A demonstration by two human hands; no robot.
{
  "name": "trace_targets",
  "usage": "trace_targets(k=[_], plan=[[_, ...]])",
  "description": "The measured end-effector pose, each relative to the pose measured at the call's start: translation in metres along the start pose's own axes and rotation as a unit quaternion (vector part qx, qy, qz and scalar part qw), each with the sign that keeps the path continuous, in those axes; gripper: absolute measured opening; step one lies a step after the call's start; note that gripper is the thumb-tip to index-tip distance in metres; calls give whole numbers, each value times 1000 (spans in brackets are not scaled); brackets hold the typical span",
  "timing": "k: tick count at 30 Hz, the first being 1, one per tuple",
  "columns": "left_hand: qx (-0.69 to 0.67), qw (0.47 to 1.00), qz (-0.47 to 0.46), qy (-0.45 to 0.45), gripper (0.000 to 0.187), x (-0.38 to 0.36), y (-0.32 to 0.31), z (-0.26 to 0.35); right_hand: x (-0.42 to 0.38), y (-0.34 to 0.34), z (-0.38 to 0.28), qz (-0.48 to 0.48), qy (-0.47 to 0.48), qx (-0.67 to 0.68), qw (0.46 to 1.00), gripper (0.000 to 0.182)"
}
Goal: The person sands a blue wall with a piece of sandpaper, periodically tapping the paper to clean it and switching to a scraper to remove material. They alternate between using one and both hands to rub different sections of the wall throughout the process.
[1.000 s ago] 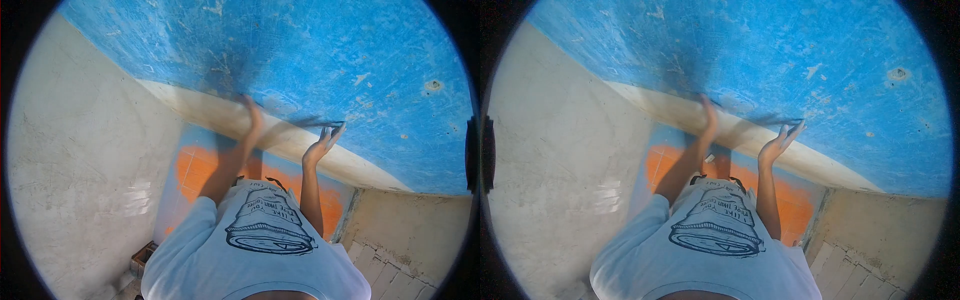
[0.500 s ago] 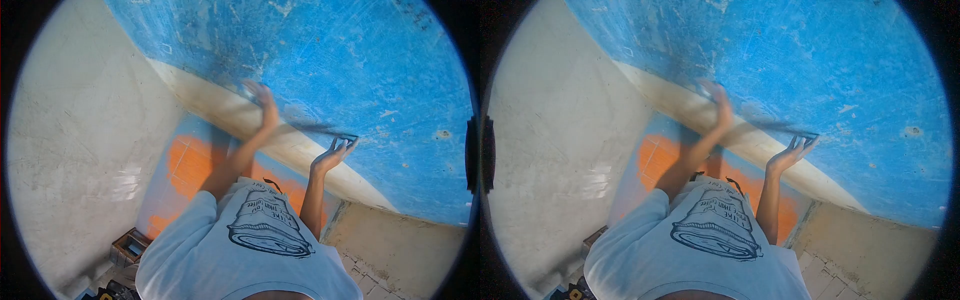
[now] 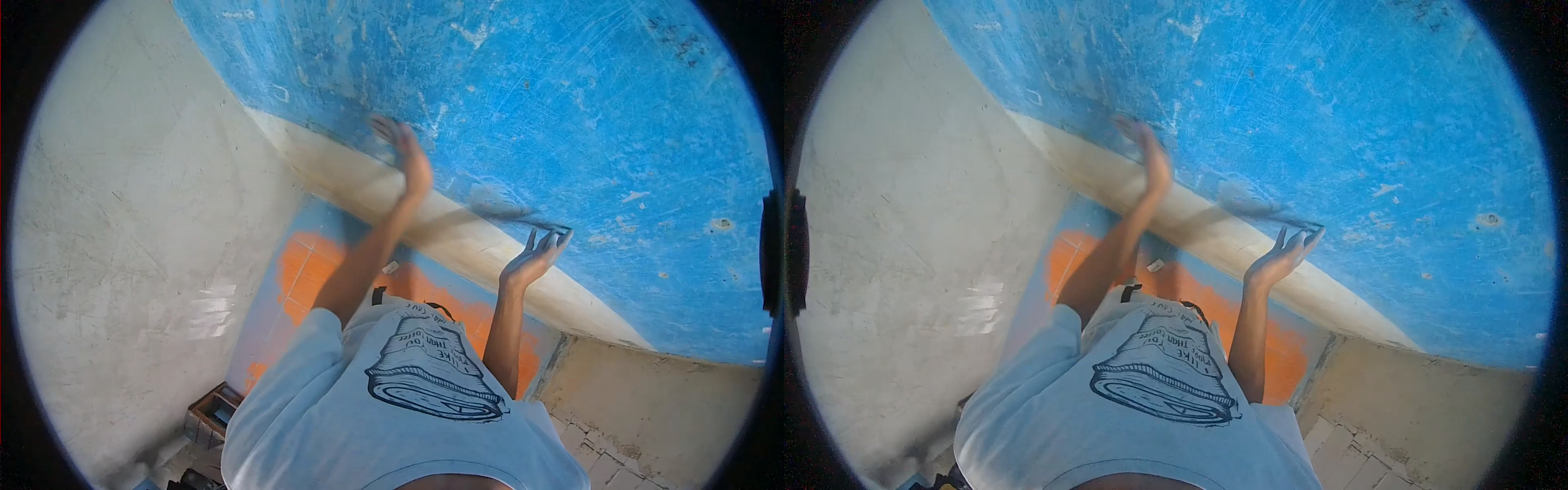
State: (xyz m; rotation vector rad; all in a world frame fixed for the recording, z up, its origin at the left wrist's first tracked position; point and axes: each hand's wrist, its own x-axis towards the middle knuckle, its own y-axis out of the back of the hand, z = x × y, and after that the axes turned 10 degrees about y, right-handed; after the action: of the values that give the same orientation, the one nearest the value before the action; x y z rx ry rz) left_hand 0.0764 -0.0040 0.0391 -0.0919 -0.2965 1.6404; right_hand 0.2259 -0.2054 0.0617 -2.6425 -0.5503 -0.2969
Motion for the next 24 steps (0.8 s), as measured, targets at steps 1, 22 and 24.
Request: trace_targets(k=[1,22,24], plan=[[-15,1000,5,12,74,18,4,2,-2,2,-1,2,5,-2,1000,69],[185,962,-175,-97,67,-101,-10,-12,-8,-22,-1,4,-5,2,1000,68],[-1,996,-92,-3,72,-64,-2,-17,-6,-20,7,16,-15,14,1000,67]])
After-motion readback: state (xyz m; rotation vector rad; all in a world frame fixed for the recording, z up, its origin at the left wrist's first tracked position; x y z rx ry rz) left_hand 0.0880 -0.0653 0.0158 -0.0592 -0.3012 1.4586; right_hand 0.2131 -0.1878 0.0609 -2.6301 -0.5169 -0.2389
